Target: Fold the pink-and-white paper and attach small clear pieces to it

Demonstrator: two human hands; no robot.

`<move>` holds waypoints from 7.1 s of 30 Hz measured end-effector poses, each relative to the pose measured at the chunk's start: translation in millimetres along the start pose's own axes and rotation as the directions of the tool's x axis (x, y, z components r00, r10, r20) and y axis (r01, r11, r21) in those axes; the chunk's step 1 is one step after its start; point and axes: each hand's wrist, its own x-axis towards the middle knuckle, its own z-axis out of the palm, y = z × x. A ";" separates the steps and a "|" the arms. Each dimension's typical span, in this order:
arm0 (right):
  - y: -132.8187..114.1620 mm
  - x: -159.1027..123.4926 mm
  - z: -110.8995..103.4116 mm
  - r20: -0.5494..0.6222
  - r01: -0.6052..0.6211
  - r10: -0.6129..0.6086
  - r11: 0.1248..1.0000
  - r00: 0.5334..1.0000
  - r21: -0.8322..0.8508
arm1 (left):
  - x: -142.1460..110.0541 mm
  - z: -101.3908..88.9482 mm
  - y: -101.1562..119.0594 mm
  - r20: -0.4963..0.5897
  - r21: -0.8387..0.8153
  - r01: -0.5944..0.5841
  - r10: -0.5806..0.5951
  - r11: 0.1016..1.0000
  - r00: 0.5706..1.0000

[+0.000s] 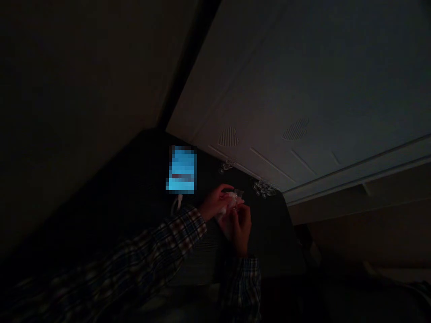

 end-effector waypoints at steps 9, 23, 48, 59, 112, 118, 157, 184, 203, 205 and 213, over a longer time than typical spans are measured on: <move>-0.8 0.4 -0.5 -0.118 -0.006 0.005 1.000 0.993 -0.008 | 7.3 -0.6 -1.7 -0.095 -0.097 0.060 -0.069 0.993 0.993; -4.5 -2.7 -0.6 -0.064 0.054 -0.056 0.998 0.996 -0.037 | -1.6 5.7 6.3 0.086 -0.067 0.067 -0.062 0.995 0.994; -7.6 -7.4 -1.3 0.026 0.025 -0.025 1.000 0.999 0.018 | 4.0 4.1 -1.4 -0.061 0.066 -0.005 0.009 0.998 0.998; 1.0 -4.9 -0.1 0.027 -0.022 0.020 0.997 0.999 0.067 | -5.3 9.1 13.8 -0.020 0.030 0.073 -0.073 0.997 0.997; 0.6 -5.3 -1.1 -0.001 -0.039 0.039 0.998 0.999 0.058 | 1.7 7.4 -1.4 -0.048 0.017 0.005 -0.004 1.000 0.999; 0.5 -5.3 -0.1 -0.023 -0.044 0.045 0.998 0.999 0.044 | 1.6 5.7 -3.1 -0.060 0.038 -0.003 0.006 0.999 0.998; -2.5 -3.7 -2.0 -0.247 -0.004 -0.005 0.999 0.969 -0.038 | -6.7 3.9 14.3 -0.039 0.403 -0.260 0.301 0.878 0.953; -6.0 -6.1 -3.6 -0.176 -0.028 0.037 0.998 0.984 0.050 | -3.0 1.2 5.9 -0.159 0.348 -0.048 0.110 0.936 0.981; -8.0 -6.1 -5.6 -0.139 -0.024 0.031 0.998 0.990 0.052 | -1.5 -2.8 5.6 -0.136 0.324 -0.021 0.068 0.946 0.988; -8.6 -6.0 -5.3 -0.134 -0.020 0.027 0.998 0.991 0.051 | -1.2 -3.3 5.1 -0.132 0.314 -0.048 0.094 0.948 0.987; -10.1 -5.9 -5.4 -0.189 -0.002 0.008 0.999 0.982 0.035 | -3.3 -5.3 9.5 -0.096 0.274 0.006 0.021 0.962 0.995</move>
